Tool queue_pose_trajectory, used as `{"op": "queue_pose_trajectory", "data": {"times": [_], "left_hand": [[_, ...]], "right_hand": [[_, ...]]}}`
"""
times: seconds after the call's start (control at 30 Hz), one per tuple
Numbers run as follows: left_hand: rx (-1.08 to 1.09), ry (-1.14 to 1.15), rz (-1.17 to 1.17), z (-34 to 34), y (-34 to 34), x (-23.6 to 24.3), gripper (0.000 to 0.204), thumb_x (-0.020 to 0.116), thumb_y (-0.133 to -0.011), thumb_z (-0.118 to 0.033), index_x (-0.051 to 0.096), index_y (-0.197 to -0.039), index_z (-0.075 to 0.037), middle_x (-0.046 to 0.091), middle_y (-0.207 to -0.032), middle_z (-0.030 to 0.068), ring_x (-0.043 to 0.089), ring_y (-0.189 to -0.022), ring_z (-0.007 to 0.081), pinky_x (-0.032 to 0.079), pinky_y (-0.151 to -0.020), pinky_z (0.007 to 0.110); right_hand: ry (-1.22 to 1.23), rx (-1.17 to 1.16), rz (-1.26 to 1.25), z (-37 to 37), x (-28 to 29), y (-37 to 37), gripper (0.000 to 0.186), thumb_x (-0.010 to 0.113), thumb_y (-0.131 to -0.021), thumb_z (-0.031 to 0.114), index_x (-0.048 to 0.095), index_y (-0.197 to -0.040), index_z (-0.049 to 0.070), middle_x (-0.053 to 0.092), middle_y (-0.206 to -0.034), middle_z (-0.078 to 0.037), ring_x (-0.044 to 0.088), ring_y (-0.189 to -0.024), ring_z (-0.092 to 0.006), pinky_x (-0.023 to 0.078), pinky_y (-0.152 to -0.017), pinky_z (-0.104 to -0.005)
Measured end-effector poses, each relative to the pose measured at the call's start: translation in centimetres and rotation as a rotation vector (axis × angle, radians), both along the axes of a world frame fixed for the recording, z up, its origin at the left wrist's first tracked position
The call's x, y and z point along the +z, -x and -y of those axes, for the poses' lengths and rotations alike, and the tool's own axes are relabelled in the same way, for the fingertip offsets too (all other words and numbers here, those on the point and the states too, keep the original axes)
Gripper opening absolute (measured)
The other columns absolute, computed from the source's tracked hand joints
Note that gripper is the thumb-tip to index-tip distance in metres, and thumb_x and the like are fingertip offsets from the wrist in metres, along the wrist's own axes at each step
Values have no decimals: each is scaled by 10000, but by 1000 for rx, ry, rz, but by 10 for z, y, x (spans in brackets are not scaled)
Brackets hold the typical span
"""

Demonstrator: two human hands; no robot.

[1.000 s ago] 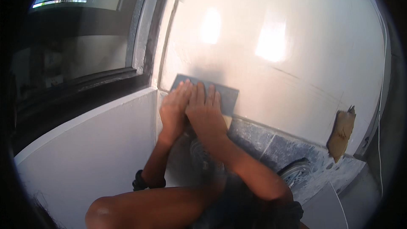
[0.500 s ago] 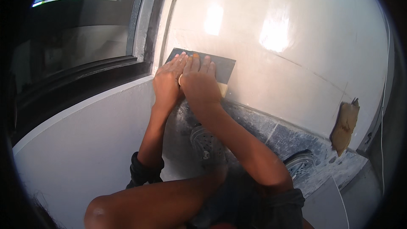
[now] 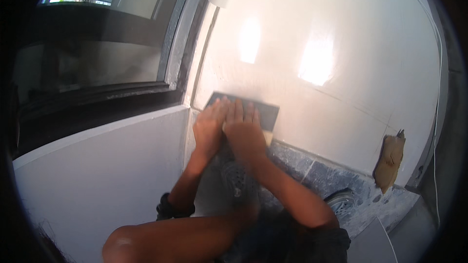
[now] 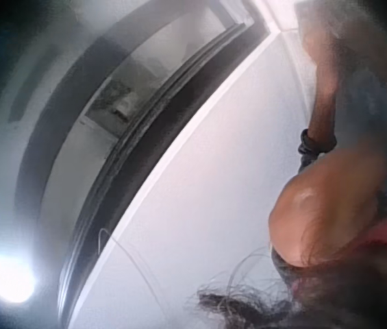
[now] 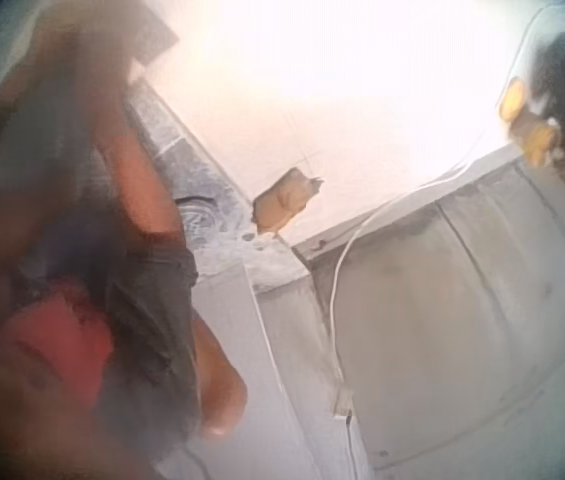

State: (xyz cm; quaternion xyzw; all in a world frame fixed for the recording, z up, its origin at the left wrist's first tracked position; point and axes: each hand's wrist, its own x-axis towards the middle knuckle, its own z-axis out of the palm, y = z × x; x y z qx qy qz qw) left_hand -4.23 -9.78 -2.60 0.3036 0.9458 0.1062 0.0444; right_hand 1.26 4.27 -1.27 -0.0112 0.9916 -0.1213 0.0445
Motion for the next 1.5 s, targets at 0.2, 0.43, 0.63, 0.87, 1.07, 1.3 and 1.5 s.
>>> {"op": "queue_pose_trajectory", "data": {"times": [0.2, 0.43, 0.63, 0.87, 1.07, 1.3, 1.5], "left_hand": [[-34, -16, -40, -2, 19, -3, 583, 690, -877, -106, 651, -1458, -76, 642, -1517, 144, 611, -1409, 295, 483, -1126, 461], [22, 62, 5, 3, -19, -6, 531, 642, -921, -122, 652, -1452, -89, 651, -1519, 90, 608, -1410, 281, 494, -1104, 458], [-10, 17, -76, -17, 36, 3, 474, 627, -944, -107, 680, -1413, -70, 687, -1459, 122, 642, -1362, 305, 514, -1085, 463], [2, 24, -16, 2, -21, -11, 464, 694, -907, -140, 719, -1363, -59, 712, -1411, 163, 687, -1301, 339, 522, -1086, 482], [-68, -57, -50, -12, 45, 3, 511, 692, -898, -130, 698, -1406, -78, 673, -1487, 127, 619, -1401, 309, 469, -1152, 467], [-47, 97, 22, 30, 8, -4, 587, 720, -871, -113, 672, -1456, -92, 648, -1525, 118, 594, -1438, 281, 448, -1172, 458], [-28, -16, 26, 20, 50, 4, 519, 661, -919, -108, 686, -1436, -72, 650, -1517, 137, 605, -1425, 297, 449, -1168, 464]], "right_hand": [[-32, -13, 36, 2, 1, 19, 545, 622, -1002, 141, 549, -1521, -6, 566, -1583, -179, 614, -1392, -400, 473, -1185, -465], [51, -19, 33, 5, -6, -7, 522, 631, -993, 149, 572, -1488, -5, 576, -1579, -176, 613, -1393, -399, 485, -1167, -462], [0, -17, 25, -6, -4, 32, 505, 639, -986, 158, 604, -1467, 10, 597, -1558, -175, 620, -1385, -403, 503, -1149, -465], [28, -21, -113, 3, -22, -24, 519, 643, -972, 169, 613, -1467, 14, 646, -1465, -171, 651, -1321, -395, 516, -1104, -499], [-30, -146, -87, 12, -14, 31, 489, 622, -983, 146, 621, -1447, -9, 638, -1471, -171, 636, -1339, -415, 504, -1114, -531], [67, -126, -26, 43, -11, -6, 501, 621, -988, 144, 619, -1463, -18, 581, -1522, -219, 603, -1331, -537, 462, -1133, -635], [28, -161, 16, 41, -2, 47, 539, 643, -975, 126, 588, -1491, -19, 603, -1532, -188, 580, -1400, -466, 472, -1149, -563]]}}
